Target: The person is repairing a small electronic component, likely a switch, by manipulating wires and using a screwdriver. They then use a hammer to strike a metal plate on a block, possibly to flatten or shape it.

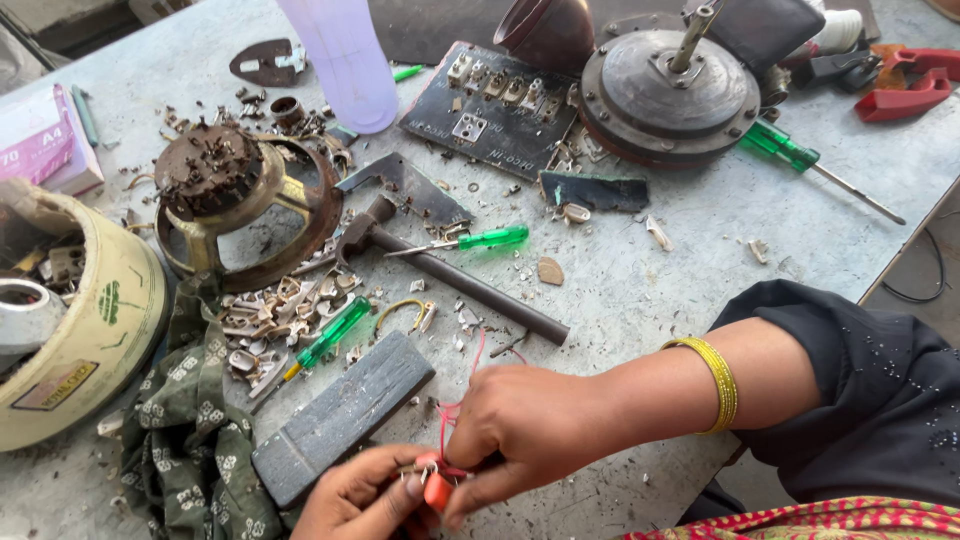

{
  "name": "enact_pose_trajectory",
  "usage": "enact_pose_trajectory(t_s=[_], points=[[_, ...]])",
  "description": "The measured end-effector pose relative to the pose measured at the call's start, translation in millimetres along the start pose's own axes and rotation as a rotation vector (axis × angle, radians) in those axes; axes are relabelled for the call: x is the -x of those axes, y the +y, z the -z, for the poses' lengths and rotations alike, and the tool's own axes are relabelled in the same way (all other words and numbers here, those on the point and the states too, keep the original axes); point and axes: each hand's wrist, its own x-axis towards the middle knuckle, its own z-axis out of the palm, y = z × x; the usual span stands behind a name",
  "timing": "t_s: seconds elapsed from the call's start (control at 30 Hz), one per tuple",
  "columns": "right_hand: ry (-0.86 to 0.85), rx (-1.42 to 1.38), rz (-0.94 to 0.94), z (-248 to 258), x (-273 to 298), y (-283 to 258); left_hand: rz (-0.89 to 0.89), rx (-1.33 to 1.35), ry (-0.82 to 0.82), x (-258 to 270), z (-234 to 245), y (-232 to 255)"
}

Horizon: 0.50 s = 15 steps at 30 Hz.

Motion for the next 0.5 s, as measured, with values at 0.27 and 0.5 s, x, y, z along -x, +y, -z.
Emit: enact_pose_trajectory(t_s=[0.27, 0.5], points=[[0.020, 0.073, -0.017, 13.5, -7.0, -9.7, -0.149, 0.038, 0.087, -6.4, -0.8, 3.2], [0.022, 0.125, 0.037, 13.7, -8.6, -1.2, -0.187, 0.067, -0.016, 10.6, -9.6, 17.1]])
